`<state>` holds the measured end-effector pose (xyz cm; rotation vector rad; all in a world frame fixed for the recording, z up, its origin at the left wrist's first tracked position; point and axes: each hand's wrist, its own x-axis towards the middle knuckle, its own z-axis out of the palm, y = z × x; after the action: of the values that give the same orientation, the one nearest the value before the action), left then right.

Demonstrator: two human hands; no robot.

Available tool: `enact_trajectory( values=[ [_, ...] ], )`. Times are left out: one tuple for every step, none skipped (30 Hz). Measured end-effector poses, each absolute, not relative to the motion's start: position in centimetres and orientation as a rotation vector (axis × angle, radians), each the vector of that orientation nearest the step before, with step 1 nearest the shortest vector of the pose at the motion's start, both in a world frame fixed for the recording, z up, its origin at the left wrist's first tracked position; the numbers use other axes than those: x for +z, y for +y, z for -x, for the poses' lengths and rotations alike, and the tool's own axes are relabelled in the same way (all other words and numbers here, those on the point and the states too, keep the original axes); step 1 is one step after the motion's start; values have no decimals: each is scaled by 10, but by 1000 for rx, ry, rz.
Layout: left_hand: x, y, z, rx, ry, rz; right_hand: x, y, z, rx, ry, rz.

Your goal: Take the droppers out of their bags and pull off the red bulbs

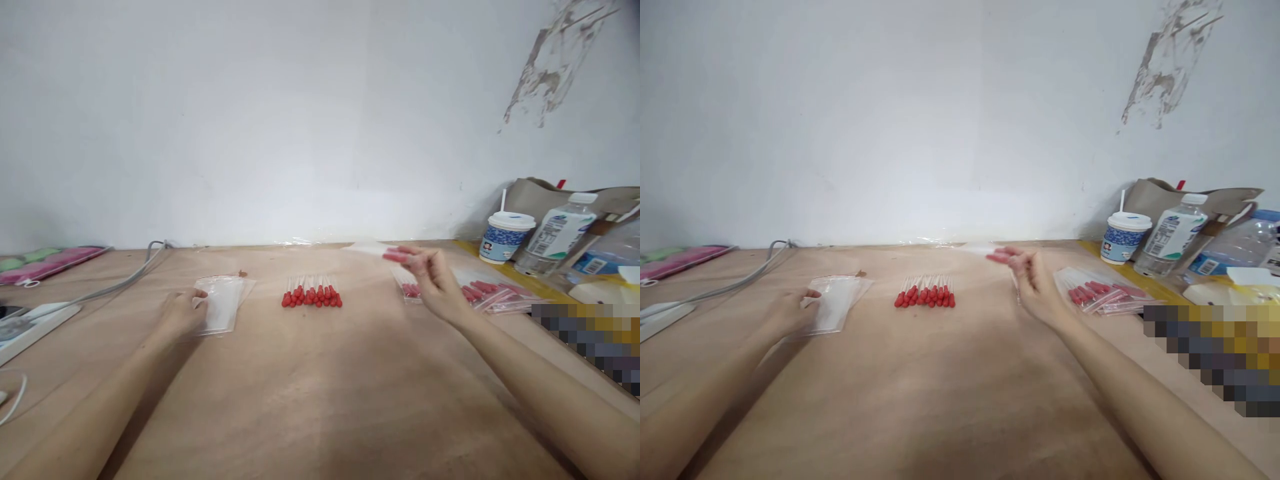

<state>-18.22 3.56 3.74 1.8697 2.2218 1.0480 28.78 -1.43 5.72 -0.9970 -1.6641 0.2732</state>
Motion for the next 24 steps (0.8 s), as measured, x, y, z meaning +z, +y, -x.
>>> enact_trajectory(
  values=[
    [40, 33, 177, 1011, 2339, -1874, 56, -23, -274, 374, -1743, 891],
    [45, 29, 171, 967, 2474, -1887, 54, -32, -261, 455, -1796, 798],
    [50, 26, 164, 966, 2575, -1905, 51, -40, -249, 534, -1868, 730],
    [56, 22, 157, 1026, 2647, -1954, 47, -47, -239, 626, -1966, 666],
    [63, 20, 149, 1112, 2654, -2038, 43, -54, -231, 672, -2041, 601],
    [69, 17, 141, 1239, 2630, -2116, 39, -59, -224, 697, -2136, 572],
    [75, 15, 133, 1327, 2518, -2223, 35, -62, -218, 704, -2213, 554],
    [79, 13, 124, 1370, 2344, -2315, 31, -64, -214, 706, -2280, 541],
    [83, 10, 114, 1349, 2131, -2380, 27, -64, -210, 711, -2335, 535],
    [85, 7, 104, 1268, 1909, -2414, 25, -63, -207, 723, -2371, 528],
    [85, 2, 92, 1129, 1689, -2436, 22, -61, -205, 742, -2396, 518],
    [84, -3, 79, 952, 1485, -2449, 21, -58, -204, 755, -2416, 504],
    [82, -9, 67, 800, 1306, -2472, 20, -55, -203, 754, -2432, 493],
    [78, -16, 54, 668, 1142, -2522, 19, -52, -203, 735, -2447, 491],
    [73, -22, 43, 608, 1029, -2557, 19, -49, -204, 697, -2450, 498],
    [68, -28, 33, 600, 931, -2587, 18, -47, -205, 645, -2439, 518],
    [62, -32, 24, 610, 861, -2599, 17, -46, -207, 591, -2411, 556],
    [56, -35, 18, 612, 804, -2606, 16, -45, -209, 543, -2366, 607],
    [50, -37, 13, 620, 766, -2604, 14, -45, -211, 508, -2319, 662],
    [45, -37, 11, 620, 742, -2597, 11, -44, -212, 481, -2280, 709],
    [41, -37, 9, 615, 727, -2587, 8, -44, -214, 460, -2257, 741],
    [37, -36, 8, 612, 721, -2573, 5, -44, -214, 434, -2250, 758],
    [34, -34, 8, 610, 718, -2559, 2, -44, -215, 399, -2252, 756],
    [31, -33, 8, 612, 717, -2545, -1, -44, -215, 353, -2260, 739]
  ],
)
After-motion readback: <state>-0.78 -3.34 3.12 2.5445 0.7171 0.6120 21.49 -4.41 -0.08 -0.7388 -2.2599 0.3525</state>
